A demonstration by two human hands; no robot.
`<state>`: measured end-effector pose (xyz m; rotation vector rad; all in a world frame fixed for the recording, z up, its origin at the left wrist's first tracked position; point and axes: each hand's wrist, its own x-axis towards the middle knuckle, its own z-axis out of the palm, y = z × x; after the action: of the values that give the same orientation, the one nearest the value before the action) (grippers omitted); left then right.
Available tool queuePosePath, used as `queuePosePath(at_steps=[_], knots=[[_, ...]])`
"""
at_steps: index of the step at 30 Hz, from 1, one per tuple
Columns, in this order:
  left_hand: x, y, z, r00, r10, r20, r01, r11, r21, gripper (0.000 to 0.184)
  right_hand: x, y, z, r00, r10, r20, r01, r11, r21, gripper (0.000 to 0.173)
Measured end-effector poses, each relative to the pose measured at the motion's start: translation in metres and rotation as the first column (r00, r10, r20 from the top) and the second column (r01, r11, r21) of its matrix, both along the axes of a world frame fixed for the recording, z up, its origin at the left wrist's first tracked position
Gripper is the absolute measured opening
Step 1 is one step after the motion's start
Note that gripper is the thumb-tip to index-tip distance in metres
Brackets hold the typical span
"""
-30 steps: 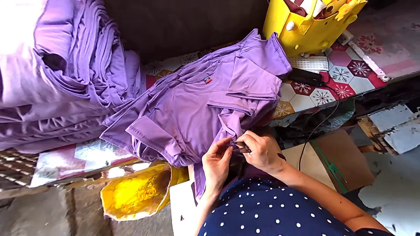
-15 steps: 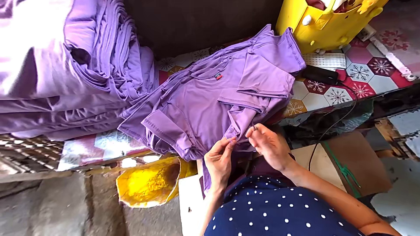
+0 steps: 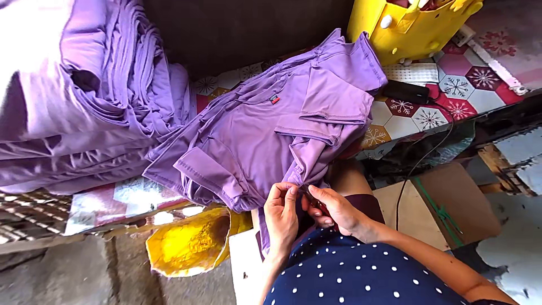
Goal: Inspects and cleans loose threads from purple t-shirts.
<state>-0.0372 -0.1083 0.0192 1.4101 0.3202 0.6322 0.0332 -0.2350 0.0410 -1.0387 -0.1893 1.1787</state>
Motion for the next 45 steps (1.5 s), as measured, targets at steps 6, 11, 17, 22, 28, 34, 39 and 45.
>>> queuePosePath(at_steps=[6,11,17,22,28,34,39,45], knots=[[0.004,-0.005,-0.003,0.999,-0.034,0.029,0.031,0.993,0.111,0.009,0.002,-0.003,0.003,0.989,-0.060,-0.137,0.064,0.998,0.020,0.048],[0.007,-0.005,-0.007,0.999,-0.030,0.015,0.027,0.986,0.165,0.010,0.000,-0.001,0.005,0.988,-0.149,-0.042,0.148,0.989,-0.019,0.048],[0.009,-0.004,-0.006,0.998,-0.035,-0.057,0.040,0.995,0.096,0.011,0.008,-0.007,-0.035,0.593,-0.290,0.751,0.389,0.920,0.048,0.045],[-0.021,0.040,0.003,0.970,0.184,-0.161,-0.080,0.861,0.502,0.015,0.017,-0.006,-0.041,0.573,-0.242,0.783,0.391,0.920,-0.002,0.013],[-0.137,0.168,0.013,0.246,0.794,-0.556,-0.119,0.594,0.795,0.039,0.021,-0.012,-0.038,0.625,-0.269,0.733,0.386,0.922,0.009,0.008],[-0.072,0.077,0.017,0.847,0.258,-0.465,-0.008,0.880,0.474,0.025,0.024,-0.010,-0.035,0.660,-0.242,0.711,0.362,0.932,-0.019,0.009],[-0.005,0.019,0.003,0.924,-0.073,-0.376,0.203,0.925,0.320,0.028,0.025,-0.010,-0.032,0.626,-0.182,0.758,0.341,0.938,-0.057,0.012],[-0.003,0.024,0.010,0.961,-0.096,-0.258,0.137,0.980,0.143,0.010,0.026,-0.009,-0.035,0.633,-0.144,0.761,0.321,0.943,-0.089,0.015]])
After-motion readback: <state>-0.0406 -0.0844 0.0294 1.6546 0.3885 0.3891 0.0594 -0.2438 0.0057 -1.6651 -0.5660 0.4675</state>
